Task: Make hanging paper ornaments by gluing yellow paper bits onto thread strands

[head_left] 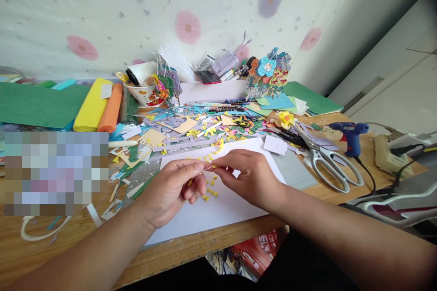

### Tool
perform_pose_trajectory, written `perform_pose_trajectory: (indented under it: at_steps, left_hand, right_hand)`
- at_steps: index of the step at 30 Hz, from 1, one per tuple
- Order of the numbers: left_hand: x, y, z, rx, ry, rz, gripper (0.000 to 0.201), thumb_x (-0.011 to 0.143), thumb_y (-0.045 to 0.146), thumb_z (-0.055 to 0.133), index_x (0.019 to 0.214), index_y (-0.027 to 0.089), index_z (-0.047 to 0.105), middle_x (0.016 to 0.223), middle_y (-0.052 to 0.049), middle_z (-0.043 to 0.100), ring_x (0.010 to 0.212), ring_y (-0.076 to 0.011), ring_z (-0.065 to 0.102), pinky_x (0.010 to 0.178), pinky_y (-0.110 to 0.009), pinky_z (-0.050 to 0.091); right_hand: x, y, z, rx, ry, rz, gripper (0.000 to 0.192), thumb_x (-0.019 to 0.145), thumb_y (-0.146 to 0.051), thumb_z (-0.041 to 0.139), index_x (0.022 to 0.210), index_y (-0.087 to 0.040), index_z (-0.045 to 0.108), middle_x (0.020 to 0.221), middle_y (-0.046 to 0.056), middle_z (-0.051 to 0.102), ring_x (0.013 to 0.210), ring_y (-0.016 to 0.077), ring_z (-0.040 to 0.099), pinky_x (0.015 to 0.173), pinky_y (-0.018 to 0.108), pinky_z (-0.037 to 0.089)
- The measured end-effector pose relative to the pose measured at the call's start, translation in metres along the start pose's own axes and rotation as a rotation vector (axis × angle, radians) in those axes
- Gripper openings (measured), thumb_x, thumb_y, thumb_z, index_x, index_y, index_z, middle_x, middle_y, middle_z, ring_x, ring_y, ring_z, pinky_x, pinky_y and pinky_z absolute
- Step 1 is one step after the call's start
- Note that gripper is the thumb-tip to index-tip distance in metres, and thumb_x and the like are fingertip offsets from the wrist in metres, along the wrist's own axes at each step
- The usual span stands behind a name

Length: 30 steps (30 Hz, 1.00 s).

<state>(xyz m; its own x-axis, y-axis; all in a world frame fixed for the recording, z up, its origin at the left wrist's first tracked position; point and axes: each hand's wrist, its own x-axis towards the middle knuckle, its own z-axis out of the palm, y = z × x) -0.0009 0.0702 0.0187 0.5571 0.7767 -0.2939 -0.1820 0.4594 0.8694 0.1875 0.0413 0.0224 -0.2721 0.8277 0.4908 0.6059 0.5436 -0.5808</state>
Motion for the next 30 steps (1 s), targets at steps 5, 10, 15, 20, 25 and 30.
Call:
perform_pose_trajectory:
  at_steps: [5, 10, 15, 20, 25, 30]
  left_hand:
    - [0.001, 0.000, -0.002, 0.005, 0.016, -0.022, 0.034, 0.079, 0.048, 0.068, 0.087, 0.015, 0.075, 0.059, -0.006, 0.070, 0.042, -0.0080, 0.050, 0.044, -0.019, 0.041]
    - [0.003, 0.000, -0.004, 0.052, 0.024, -0.047, 0.046, 0.078, 0.056, 0.065, 0.090, 0.012, 0.074, 0.070, -0.012, 0.075, 0.047, -0.0124, 0.059, 0.050, -0.023, 0.048]
    - [0.003, 0.000, -0.004, 0.092, -0.011, -0.092, 0.054, 0.079, 0.062, 0.061, 0.092, 0.011, 0.073, 0.081, -0.016, 0.077, 0.056, -0.0174, 0.066, 0.056, -0.027, 0.052]
    - [0.002, 0.002, -0.005, 0.089, -0.050, -0.136, 0.050, 0.076, 0.060, 0.066, 0.088, 0.012, 0.072, 0.078, -0.015, 0.077, 0.056, -0.0171, 0.066, 0.057, -0.027, 0.053]
    - [0.004, 0.004, -0.007, 0.032, -0.091, -0.193, 0.051, 0.077, 0.060, 0.064, 0.091, 0.011, 0.074, 0.083, -0.016, 0.077, 0.060, -0.0181, 0.068, 0.061, -0.028, 0.055]
    - [0.006, 0.003, -0.010, -0.015, -0.129, -0.236, 0.052, 0.087, 0.056, 0.051, 0.098, 0.011, 0.074, 0.091, -0.017, 0.077, 0.072, -0.0219, 0.071, 0.069, -0.031, 0.056]
  right_hand:
    - [0.002, -0.001, -0.005, 0.049, -0.026, 0.026, 0.016, 0.086, -0.013, 0.059, 0.085, -0.016, 0.075, 0.074, 0.003, 0.072, 0.066, 0.0121, 0.063, 0.062, 0.022, 0.045]
    - [0.004, -0.001, -0.008, 0.103, -0.088, 0.117, 0.016, 0.082, -0.009, 0.056, 0.077, -0.015, 0.070, 0.073, 0.002, 0.069, 0.064, 0.0108, 0.060, 0.060, 0.020, 0.042]
    - [0.009, 0.004, -0.013, 0.113, -0.238, 0.233, 0.015, 0.081, -0.009, 0.052, 0.075, -0.016, 0.064, 0.071, 0.000, 0.063, 0.064, 0.0113, 0.053, 0.060, 0.023, 0.039]
    - [0.013, 0.008, -0.014, 0.377, -0.327, 0.392, 0.012, 0.083, -0.019, 0.053, 0.073, -0.016, 0.060, 0.067, -0.001, 0.058, 0.062, 0.0110, 0.050, 0.059, 0.024, 0.040]
    - [0.015, 0.015, -0.013, 0.590, -0.306, 0.526, 0.011, 0.079, -0.023, 0.056, 0.078, -0.015, 0.064, 0.065, -0.001, 0.058, 0.060, 0.0111, 0.052, 0.059, 0.025, 0.042]
    - [0.017, 0.018, -0.017, 0.566, -0.278, 0.559, 0.017, 0.076, -0.019, 0.057, 0.087, -0.016, 0.070, 0.071, 0.000, 0.063, 0.064, 0.0119, 0.054, 0.063, 0.027, 0.044]
